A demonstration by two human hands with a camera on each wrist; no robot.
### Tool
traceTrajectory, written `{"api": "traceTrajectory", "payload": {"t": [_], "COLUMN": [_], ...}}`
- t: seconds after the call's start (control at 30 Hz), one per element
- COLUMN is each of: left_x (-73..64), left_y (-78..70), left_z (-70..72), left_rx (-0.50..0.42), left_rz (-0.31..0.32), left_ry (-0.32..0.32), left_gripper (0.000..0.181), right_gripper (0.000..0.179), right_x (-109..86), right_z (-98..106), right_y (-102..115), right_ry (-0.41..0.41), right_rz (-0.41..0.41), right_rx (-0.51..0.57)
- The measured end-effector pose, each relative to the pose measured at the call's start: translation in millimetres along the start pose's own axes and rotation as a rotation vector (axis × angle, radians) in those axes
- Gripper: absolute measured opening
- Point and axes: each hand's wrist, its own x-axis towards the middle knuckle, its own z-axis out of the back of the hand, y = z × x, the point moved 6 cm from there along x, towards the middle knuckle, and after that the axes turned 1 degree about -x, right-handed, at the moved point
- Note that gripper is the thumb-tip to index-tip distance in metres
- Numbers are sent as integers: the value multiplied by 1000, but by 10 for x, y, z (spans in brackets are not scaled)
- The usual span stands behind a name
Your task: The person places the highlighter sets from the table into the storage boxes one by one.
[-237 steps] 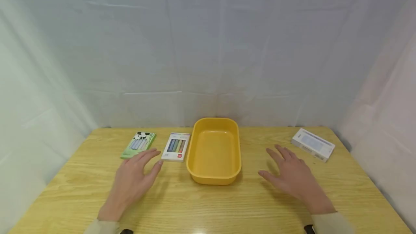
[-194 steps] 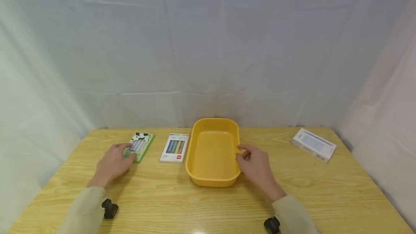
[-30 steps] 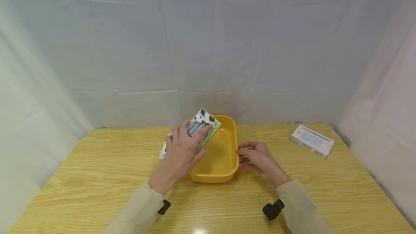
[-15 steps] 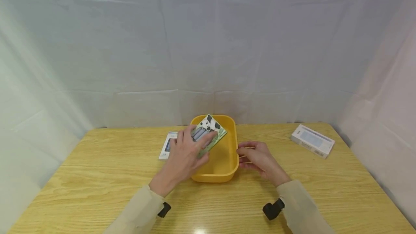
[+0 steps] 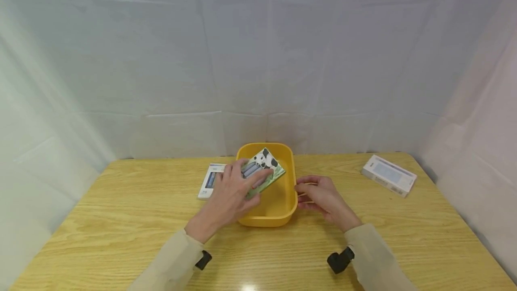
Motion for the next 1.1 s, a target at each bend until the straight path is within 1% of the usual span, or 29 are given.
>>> {"api": "traceTrajectory", "payload": {"t": [0.17, 0.3, 0.4, 0.8, 1.1], "left_x": [31, 59, 73, 99, 99], "left_y": [7, 5, -2, -2, 0], "left_z": [-38, -72, -93, -124, -160], "left_rx": [-25, -18, -18, -103, -106], "left_rz": [-13, -30, -43, -67, -68], "left_ry": [93, 170, 215, 335, 426], "left_gripper": [58, 55, 55, 55, 55], "right_gripper": [44, 45, 45, 44, 45], "right_x": [-2, -10, -15, -14, -26], "right_z": [7, 16, 19, 17, 0], "right_y": [4, 11, 17, 35, 16], "right_ry": [0, -6, -10, 5, 6], "right_rz": [-1, -7, -11, 1, -8], "right_rx": [-7, -19, -23, -12, -19]}}
